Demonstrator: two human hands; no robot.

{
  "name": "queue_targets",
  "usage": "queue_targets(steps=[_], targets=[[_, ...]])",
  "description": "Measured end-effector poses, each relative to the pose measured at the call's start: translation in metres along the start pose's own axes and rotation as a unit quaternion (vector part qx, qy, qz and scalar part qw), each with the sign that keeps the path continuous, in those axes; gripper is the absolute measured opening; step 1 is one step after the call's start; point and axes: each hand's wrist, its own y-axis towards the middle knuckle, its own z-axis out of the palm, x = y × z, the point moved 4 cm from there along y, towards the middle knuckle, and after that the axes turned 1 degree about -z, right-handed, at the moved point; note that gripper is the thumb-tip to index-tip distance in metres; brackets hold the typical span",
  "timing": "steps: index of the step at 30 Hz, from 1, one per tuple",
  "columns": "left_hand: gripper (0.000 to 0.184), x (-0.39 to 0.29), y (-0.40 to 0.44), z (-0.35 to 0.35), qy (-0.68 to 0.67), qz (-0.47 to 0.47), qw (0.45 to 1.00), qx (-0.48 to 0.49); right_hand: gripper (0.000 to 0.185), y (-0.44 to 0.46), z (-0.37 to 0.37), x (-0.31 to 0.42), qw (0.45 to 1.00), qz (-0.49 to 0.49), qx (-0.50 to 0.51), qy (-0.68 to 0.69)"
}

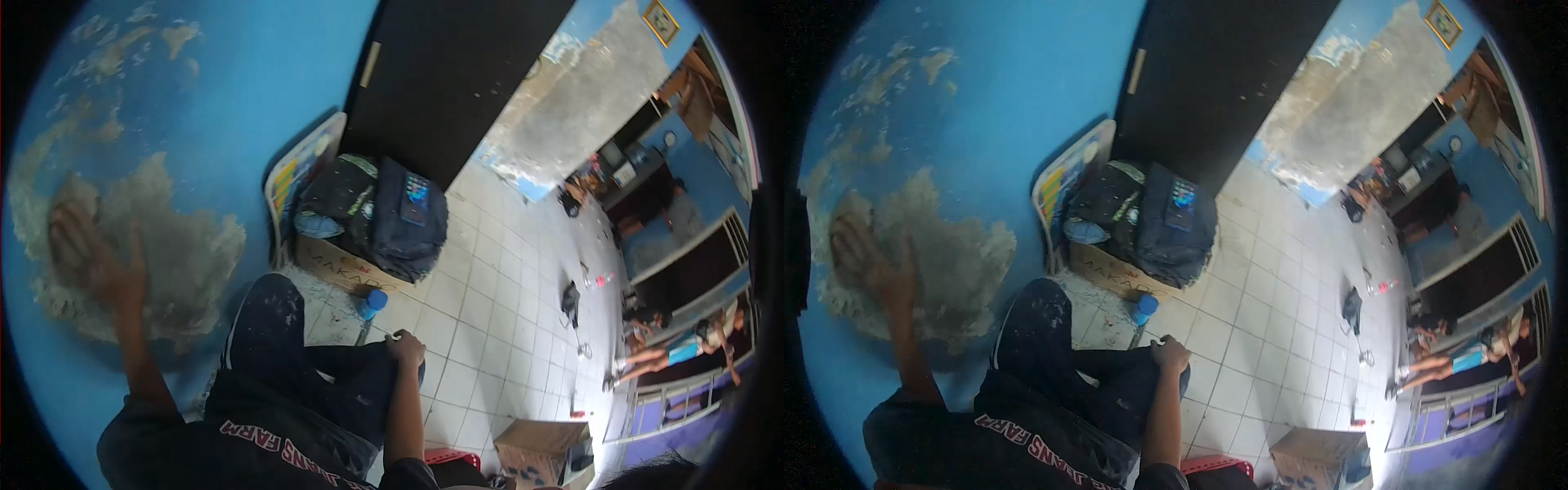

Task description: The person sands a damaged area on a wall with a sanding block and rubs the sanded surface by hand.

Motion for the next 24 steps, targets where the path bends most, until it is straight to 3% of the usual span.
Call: queue_targets(steps=[2, 4, 8, 10, 11, 13, 14, 16, 20, 22, 24], targets=[[0.09, -0.001, -0.02, 0.012, 0.003, 0.003, 1.0, 0.006, 0.05, 0.0, 0.0, 0.0, 1.0, 0.004, -0.001, -0.011], [0.088, -0.008, -0.049, 0.033, -0.067, 0.062, 0.983, 0.158, 0.048, 0.002, 0.004, 0.0, 1.0, -0.006, -0.01, -0.009], [0.085, -0.009, -0.041, 0.026, -0.093, 0.063, 0.981, 0.159, 0.048, 0.004, 0.003, -0.001, 1.0, -0.006, -0.025, -0.006], [0.082, -0.002, -0.009, 0.001, -0.03, 0.001, 1.0, -0.006, 0.05, 0.001, 0.005, -0.005, 1.0, 0.008, -0.009, -0.006], [0.082, -0.002, -0.003, -0.001, -0.041, 0.006, 0.999, -0.005, 0.05, 0.003, 0.006, -0.004, 1.0, 0.009, -0.007, -0.013], [0.081, 0.001, -0.001, 0.0, 0.069, -0.01, 0.998, -0.007, 0.05, 0.007, 0.006, -0.005, 1.0, 0.021, -0.008, -0.014], [0.081, 0.003, -0.011, 0.008, 0.056, -0.005, 0.998, -0.01, 0.05, 0.008, 0.008, -0.004, 1.0, 0.015, -0.001, -0.021], [0.082, 0.003, -0.04, 0.034, -0.006, 0.06, 0.992, 0.107, 0.05, 0.007, 0.006, 0.0, 0.999, 0.011, 0.012, -0.031], [0.083, -0.017, -0.038, 0.022, -0.103, 0.102, 0.985, 0.092, 0.047, 0.009, 0.014, -0.006, 1.0, 0.013, -0.006, -0.016], [0.084, -0.019, -0.017, 0.012, -0.081, 0.118, 0.989, -0.043, 0.045, 0.006, 0.015, -0.006, 1.0, 0.018, -0.004, 0.005], [0.086, -0.013, -0.008, 0.023, -0.086, 0.131, 0.985, -0.068, 0.044, 0.008, 0.013, -0.005, 1.0, 0.019, 0.0, 0.013]])
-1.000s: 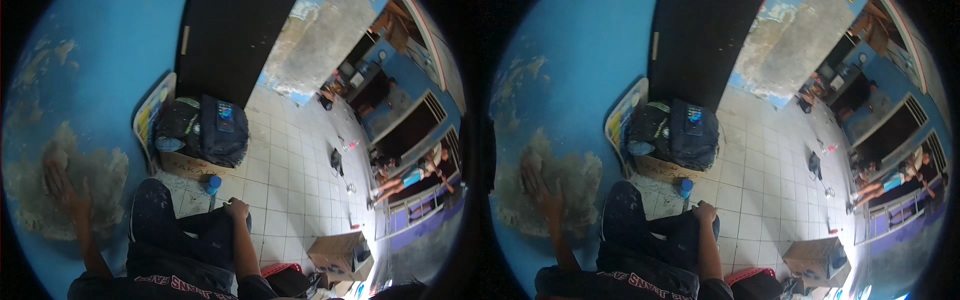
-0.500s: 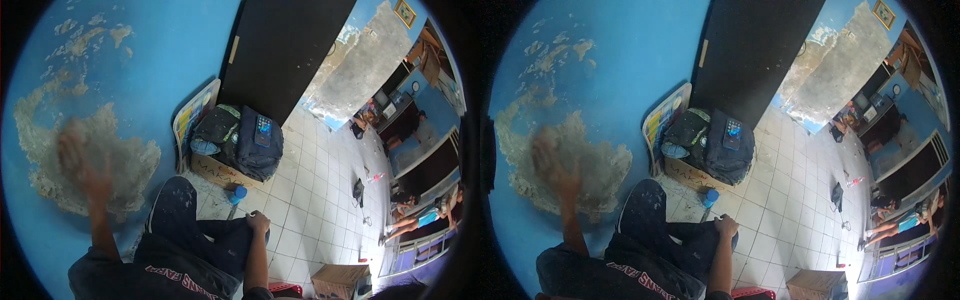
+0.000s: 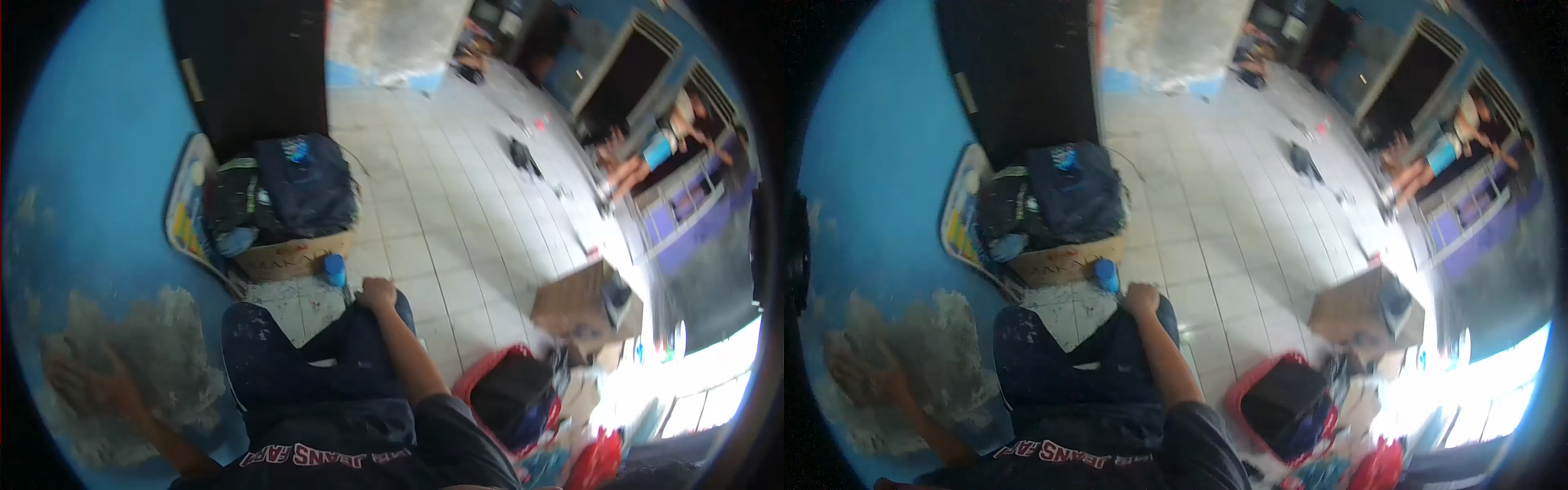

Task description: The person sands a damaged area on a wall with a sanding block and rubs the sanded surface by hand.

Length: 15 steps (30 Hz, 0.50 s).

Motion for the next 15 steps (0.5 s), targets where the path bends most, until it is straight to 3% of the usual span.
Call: queue_targets(steps=[5, 7, 8, 11, 12, 14, 15], targets=[[0.089, -0.026, -0.018, 0.03, -0.02, 0.05, 0.999, -0.004, 0.038, -0.002, -0.002, 0.006, 1.0, 0.003, -0.029, -0.006], [0.091, -0.031, -0.041, 0.053, 0.003, 0.091, 0.987, 0.134, 0.036, -0.004, -0.004, 0.007, 0.999, 0.006, -0.04, 0.008], [0.091, -0.027, -0.041, 0.058, -0.005, 0.098, 0.987, 0.13, 0.036, -0.004, -0.005, 0.006, 0.999, 0.004, -0.048, 0.011], [0.089, -0.007, -0.012, 0.044, 0.042, 0.061, 0.996, 0.057, 0.035, -0.011, -0.005, 0.003, 0.998, -0.005, -0.054, 0.019], [0.087, -0.002, 0.012, 0.026, 0.036, 0.076, 0.996, -0.037, 0.035, -0.01, -0.006, 0.004, 0.998, -0.009, -0.053, 0.019], [0.085, 0.013, 0.033, 0.007, 0.034, 0.091, 0.987, -0.13, 0.034, -0.008, -0.005, 0.005, 0.998, -0.017, -0.051, 0.019], [0.082, 0.024, 0.04, 0.006, 0.101, 0.052, 0.989, -0.098, 0.033, -0.007, -0.004, 0.007, 0.998, -0.018, -0.052, 0.015]])
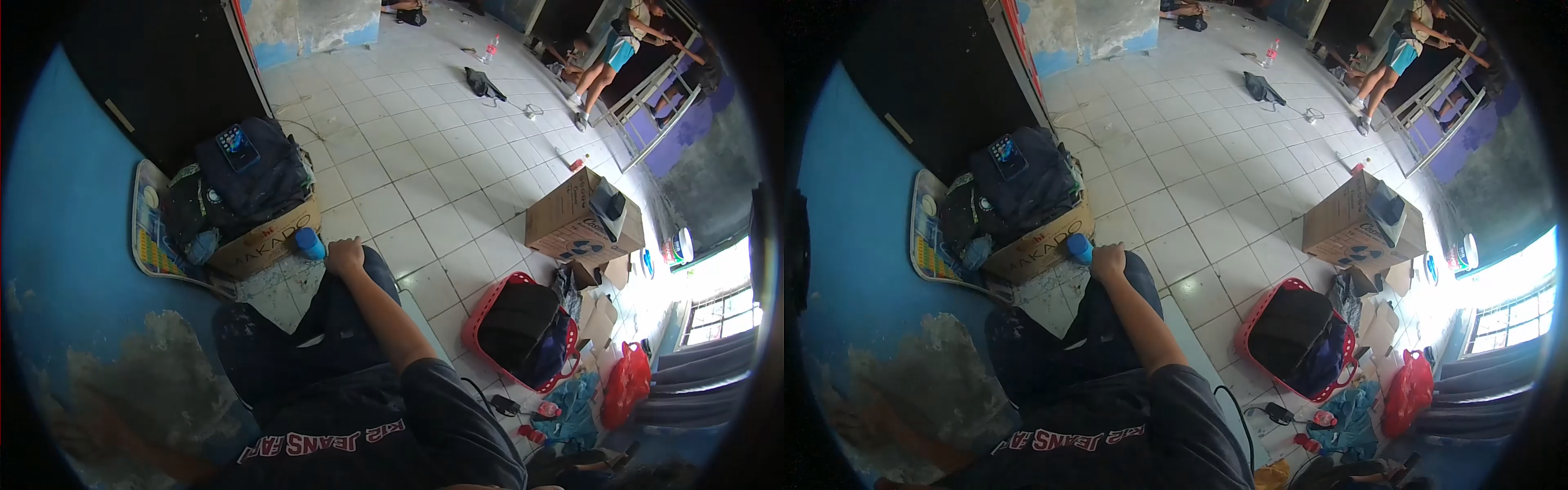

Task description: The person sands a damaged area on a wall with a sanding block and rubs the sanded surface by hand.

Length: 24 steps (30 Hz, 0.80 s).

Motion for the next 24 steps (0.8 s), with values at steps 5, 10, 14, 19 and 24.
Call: queue_targets(steps=[5, 10, 14, 19, 24], targets=[[0.082, -0.035, -0.021, -0.009, -0.061, 0.067, 0.995, 0.041, 0.032, 0.003, 0.001, 0.002, 1.0, 0.003, 0.012, -0.004], [0.082, -0.042, -0.061, 0.013, 0.024, 0.086, 0.971, 0.221, 0.035, -0.004, -0.005, -0.001, 1.0, 0.005, -0.004, 0.004], [0.084, -0.018, -0.013, -0.008, -0.05, 0.021, 0.997, 0.056, 0.039, -0.005, -0.004, 0.0, 1.0, 0.001, -0.015, -0.003], [0.089, -0.025, -0.054, -0.002, -0.027, 0.024, 0.993, 0.109, 0.04, -0.002, -0.003, 0.004, 1.0, -0.003, 0.001, -0.017], [0.091, -0.049, -0.086, -0.002, -0.004, 0.03, 0.966, 0.255, 0.038, -0.004, -0.002, -0.002, 1.0, 0.002, 0.001, -0.022]])
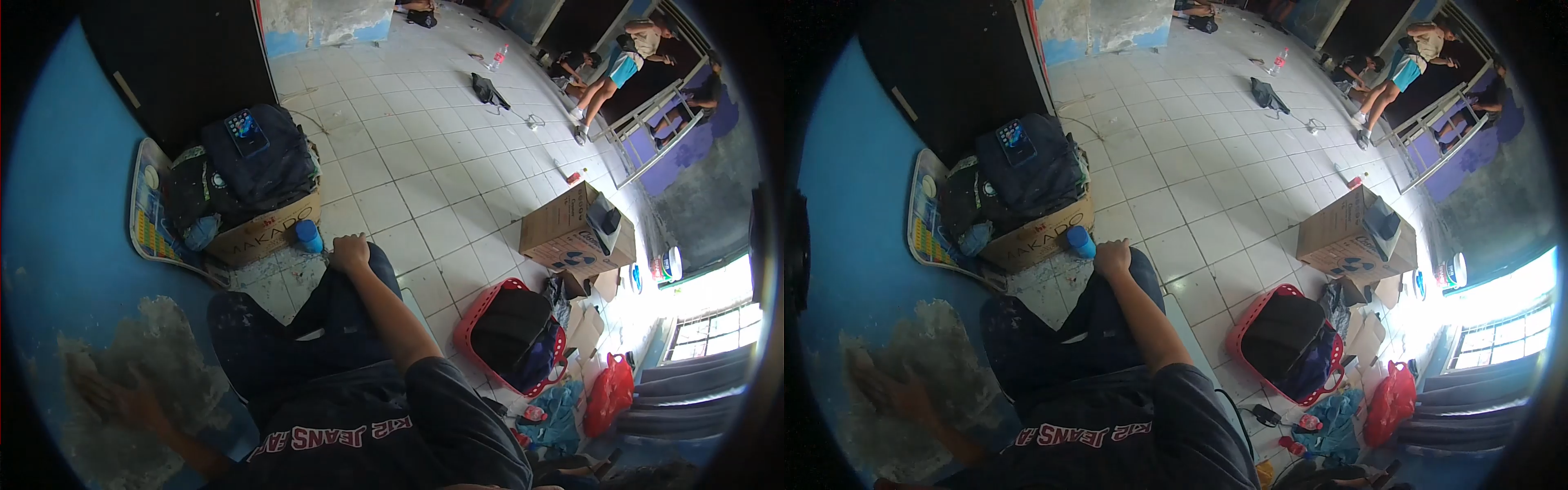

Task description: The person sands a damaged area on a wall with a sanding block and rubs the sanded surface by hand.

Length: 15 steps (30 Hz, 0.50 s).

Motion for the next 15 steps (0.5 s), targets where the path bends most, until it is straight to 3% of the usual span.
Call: queue_targets(steps=[4, 9, 10, 12, 14, 15], targets=[[0.09, 0.029, 0.021, -0.023, -0.045, -0.045, 0.995, -0.075, 0.035, -0.003, 0.003, -0.002, 1.0, 0.008, 0.005, 0.024], [0.088, 0.015, -0.014, -0.021, -0.183, -0.091, 0.973, 0.107, 0.048, 0.009, 0.018, -0.015, 0.999, -0.035, 0.009, -0.025], [0.088, 0.009, -0.018, -0.022, -0.201, -0.097, 0.967, 0.125, 0.051, 0.013, 0.017, -0.015, 0.996, -0.008, 0.078, -0.032], [0.083, 0.004, -0.027, -0.019, -0.253, -0.062, 0.958, 0.116, 0.051, 0.004, 0.008, -0.012, 0.999, -0.028, 0.023, 0.016], [0.09, 0.0, -0.023, -0.024, -0.22, -0.092, 0.955, 0.174, 0.046, 0.011, 0.008, -0.01, 1.0, -0.019, 0.011, 0.012], [0.088, 0.0, -0.021, -0.022, -0.212, -0.108, 0.956, 0.171, 0.042, 0.028, 0.027, -0.022, 0.997, -0.077, -0.015, 0.002]])
